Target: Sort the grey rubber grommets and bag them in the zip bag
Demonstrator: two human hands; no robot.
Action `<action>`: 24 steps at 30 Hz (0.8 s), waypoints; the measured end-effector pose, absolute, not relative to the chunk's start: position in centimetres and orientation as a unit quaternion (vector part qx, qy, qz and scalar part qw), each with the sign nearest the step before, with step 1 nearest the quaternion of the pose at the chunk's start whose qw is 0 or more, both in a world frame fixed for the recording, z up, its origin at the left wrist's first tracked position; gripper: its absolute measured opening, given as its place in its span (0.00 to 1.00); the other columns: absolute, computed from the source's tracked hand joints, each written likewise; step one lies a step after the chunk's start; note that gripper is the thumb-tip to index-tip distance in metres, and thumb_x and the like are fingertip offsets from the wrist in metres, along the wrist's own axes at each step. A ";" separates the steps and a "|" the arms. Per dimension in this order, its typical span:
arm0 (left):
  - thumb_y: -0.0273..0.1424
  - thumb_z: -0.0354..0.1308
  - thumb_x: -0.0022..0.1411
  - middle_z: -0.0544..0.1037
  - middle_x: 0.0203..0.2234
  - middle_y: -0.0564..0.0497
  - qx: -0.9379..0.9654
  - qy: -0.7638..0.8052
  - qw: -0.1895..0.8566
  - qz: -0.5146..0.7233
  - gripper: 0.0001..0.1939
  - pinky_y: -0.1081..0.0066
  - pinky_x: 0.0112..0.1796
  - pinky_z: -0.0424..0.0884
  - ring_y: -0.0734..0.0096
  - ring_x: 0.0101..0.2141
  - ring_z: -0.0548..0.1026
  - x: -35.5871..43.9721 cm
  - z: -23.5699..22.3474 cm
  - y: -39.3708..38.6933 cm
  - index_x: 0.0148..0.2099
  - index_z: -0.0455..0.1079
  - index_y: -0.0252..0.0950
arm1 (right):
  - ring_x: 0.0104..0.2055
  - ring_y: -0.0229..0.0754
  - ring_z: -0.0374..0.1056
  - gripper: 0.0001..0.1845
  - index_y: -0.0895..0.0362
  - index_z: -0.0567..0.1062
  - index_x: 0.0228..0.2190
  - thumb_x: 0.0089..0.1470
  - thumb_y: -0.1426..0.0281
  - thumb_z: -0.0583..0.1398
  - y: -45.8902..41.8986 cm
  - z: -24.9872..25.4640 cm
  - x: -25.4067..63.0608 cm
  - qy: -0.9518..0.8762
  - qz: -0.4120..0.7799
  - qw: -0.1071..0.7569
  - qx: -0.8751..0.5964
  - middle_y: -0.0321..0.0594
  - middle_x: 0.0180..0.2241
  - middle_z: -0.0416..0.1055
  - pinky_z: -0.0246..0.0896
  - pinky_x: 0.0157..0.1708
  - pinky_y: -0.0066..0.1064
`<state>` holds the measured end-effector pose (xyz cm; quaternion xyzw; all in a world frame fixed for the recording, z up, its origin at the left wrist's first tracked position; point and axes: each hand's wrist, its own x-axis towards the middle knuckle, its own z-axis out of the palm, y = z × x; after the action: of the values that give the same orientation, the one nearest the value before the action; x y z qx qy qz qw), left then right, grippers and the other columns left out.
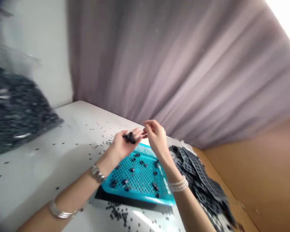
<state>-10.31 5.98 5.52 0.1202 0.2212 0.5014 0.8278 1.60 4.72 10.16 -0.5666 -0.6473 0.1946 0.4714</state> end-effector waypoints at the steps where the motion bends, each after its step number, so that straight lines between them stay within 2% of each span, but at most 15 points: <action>1: 0.33 0.39 0.69 0.76 0.40 0.40 0.112 0.204 0.838 0.493 0.19 0.65 0.40 0.74 0.68 0.40 0.75 -9.7 5.1 6.7 0.50 0.68 0.30 | 0.26 0.38 0.69 0.09 0.59 0.73 0.35 0.53 0.68 0.56 4.0 9.2 3.3 -0.635 0.219 0.473 -0.571 0.36 0.24 0.69 0.68 0.29 0.34; 3: 0.30 0.35 0.68 0.77 0.39 0.37 0.102 0.185 0.850 0.483 0.23 0.65 0.42 0.74 0.64 0.43 0.76 -8.8 4.4 7.3 0.53 0.67 0.27 | 0.28 0.38 0.70 0.10 0.59 0.74 0.37 0.53 0.67 0.58 2.5 7.6 5.3 -0.634 0.242 0.464 -0.569 0.38 0.26 0.71 0.68 0.29 0.34; 7: 0.29 0.39 0.64 0.77 0.43 0.34 0.108 0.189 0.856 0.469 0.24 0.63 0.42 0.74 0.59 0.46 0.75 -7.7 3.7 6.0 0.56 0.65 0.24 | 0.31 0.39 0.70 0.12 0.57 0.76 0.36 0.52 0.63 0.61 0.0 4.8 5.6 -0.657 0.237 0.440 -0.564 0.42 0.34 0.75 0.67 0.31 0.33; 10: 0.30 0.41 0.63 0.76 0.44 0.33 0.115 0.210 0.852 0.466 0.23 0.60 0.42 0.75 0.56 0.44 0.76 -6.9 3.4 4.4 0.55 0.66 0.24 | 0.33 0.40 0.70 0.12 0.56 0.76 0.34 0.49 0.62 0.64 -1.0 3.3 4.9 -0.662 0.199 0.442 -0.572 0.42 0.35 0.76 0.66 0.33 0.34; 14: 0.27 0.44 0.62 0.77 0.41 0.34 0.111 0.236 0.839 0.477 0.19 0.62 0.40 0.75 0.59 0.41 0.77 -5.8 3.1 3.5 0.52 0.67 0.25 | 0.33 0.40 0.70 0.06 0.56 0.77 0.32 0.51 0.69 0.62 -1.3 2.5 5.3 -0.664 0.173 0.445 -0.576 0.41 0.32 0.76 0.65 0.35 0.34; 19: 0.18 0.51 0.57 0.77 0.32 0.44 0.126 0.275 0.833 0.463 0.13 0.71 0.36 0.75 0.68 0.34 0.76 -5.0 2.9 4.1 0.45 0.70 0.27 | 0.33 0.39 0.72 0.09 0.56 0.79 0.36 0.53 0.72 0.59 -1.0 2.1 7.6 -0.656 0.180 0.463 -0.568 0.41 0.36 0.78 0.67 0.37 0.34; 21: 0.16 0.52 0.58 0.77 0.32 0.45 0.126 0.281 0.837 0.452 0.14 0.72 0.37 0.74 0.68 0.35 0.76 -4.8 2.4 4.3 0.44 0.71 0.29 | 0.34 0.40 0.72 0.10 0.57 0.79 0.37 0.53 0.72 0.60 -1.0 1.8 8.3 -0.652 0.173 0.463 -0.576 0.41 0.37 0.78 0.67 0.38 0.35; 24: 0.17 0.46 0.61 0.78 0.35 0.44 0.119 0.285 0.847 0.432 0.18 0.71 0.40 0.74 0.66 0.41 0.76 -4.9 1.3 4.2 0.47 0.72 0.32 | 0.35 0.41 0.73 0.10 0.56 0.80 0.37 0.52 0.72 0.61 -1.4 1.1 9.0 -0.645 0.158 0.472 -0.580 0.41 0.36 0.79 0.68 0.39 0.35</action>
<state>-4.85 4.15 1.35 0.1195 0.2850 0.4323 0.8471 8.95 -1.37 1.15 -0.5800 -0.6445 0.1584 0.4723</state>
